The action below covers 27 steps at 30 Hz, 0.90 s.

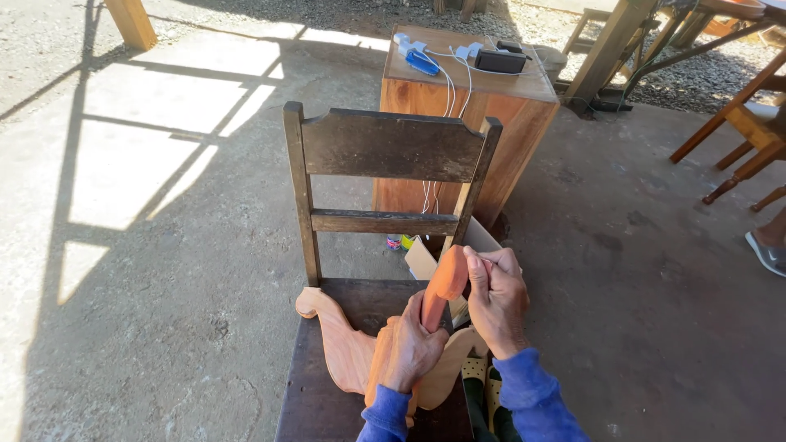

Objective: The person sands a wooden chair leg using a piece of sandpaper. They hold the leg with one hand and rub the sandpaper along the surface with the other, rotating the leg to sand different sides.

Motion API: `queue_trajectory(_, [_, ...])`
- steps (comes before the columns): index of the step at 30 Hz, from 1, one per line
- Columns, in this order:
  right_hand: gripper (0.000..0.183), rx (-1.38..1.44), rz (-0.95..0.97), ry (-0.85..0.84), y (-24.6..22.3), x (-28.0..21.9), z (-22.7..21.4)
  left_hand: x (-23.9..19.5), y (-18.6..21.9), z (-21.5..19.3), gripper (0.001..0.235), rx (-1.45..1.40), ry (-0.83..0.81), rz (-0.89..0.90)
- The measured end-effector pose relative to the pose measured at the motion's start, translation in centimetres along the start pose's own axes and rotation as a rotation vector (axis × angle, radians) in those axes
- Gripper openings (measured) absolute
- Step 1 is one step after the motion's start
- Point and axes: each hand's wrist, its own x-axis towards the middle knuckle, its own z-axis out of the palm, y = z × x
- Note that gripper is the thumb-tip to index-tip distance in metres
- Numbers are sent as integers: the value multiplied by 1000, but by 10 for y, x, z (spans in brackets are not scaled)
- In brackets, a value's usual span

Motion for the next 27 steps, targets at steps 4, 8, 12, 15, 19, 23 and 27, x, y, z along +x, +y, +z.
queue_trajectory(4, [26,81,-38,45,3,-6,0,0,4,-2,65,25,24,13])
queue_trajectory(8, [28,39,-103,67,3,1,5,5,-6,5,69,26,15,7])
queue_trajectory(12, [27,119,9,50,10,3,7,-1,6,-5,67,37,-1,18])
queue_trajectory(15, [28,186,12,56,18,1,8,2,4,-2,67,9,6,21])
queue_trajectory(19, [28,110,59,81,6,9,10,-5,5,-2,66,33,14,3])
queue_trajectory(23, [30,189,-3,83,18,4,12,4,-1,3,67,15,37,51])
queue_trajectory(27, [29,291,-2,83,28,1,17,3,-5,7,69,-25,44,40])
